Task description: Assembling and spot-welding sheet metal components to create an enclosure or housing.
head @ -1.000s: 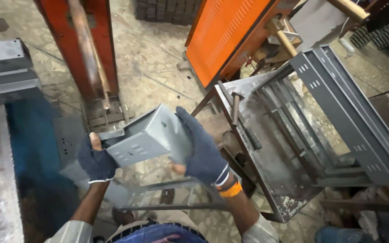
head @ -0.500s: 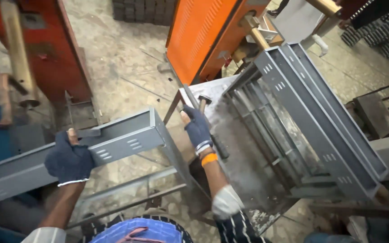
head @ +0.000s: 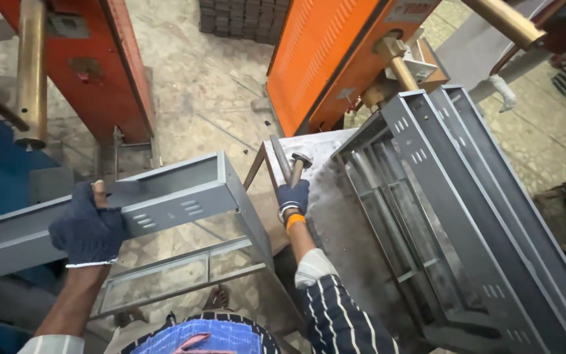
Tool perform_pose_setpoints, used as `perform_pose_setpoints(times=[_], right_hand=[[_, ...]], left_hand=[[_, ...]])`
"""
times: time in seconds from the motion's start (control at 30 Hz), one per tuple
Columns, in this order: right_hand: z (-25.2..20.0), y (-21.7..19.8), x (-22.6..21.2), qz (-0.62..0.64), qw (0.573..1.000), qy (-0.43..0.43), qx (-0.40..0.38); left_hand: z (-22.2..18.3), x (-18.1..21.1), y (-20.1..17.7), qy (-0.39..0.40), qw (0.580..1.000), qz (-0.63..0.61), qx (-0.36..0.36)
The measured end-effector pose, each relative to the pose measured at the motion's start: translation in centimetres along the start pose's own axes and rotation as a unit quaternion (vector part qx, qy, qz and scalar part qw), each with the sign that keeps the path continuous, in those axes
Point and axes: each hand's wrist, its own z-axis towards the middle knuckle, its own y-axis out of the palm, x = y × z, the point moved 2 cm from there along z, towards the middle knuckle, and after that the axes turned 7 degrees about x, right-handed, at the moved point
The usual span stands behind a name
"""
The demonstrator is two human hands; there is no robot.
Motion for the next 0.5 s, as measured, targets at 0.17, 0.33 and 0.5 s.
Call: perform_pose_setpoints(times=[0.17,0.33,0.5], right_hand=[[-6.9,-14.2,-6.2,0.402,0.872,0.135,-0.245],[-13.1,-22.5,-11.8,0.506,0.777,0.163,-0.339],[-14.8,-26.5,-17.2,0.404,0.858,-0.085,-0.305]], left_hand=[[0.4,0.6,0.1,0.003,1.0,0.005,0.0],[0.9,0.6,0.4,-0.008,0.999,-0.03,0.017],[1.8,0.3,0.2,-0.025,1.0,-0.011,-0.008]])
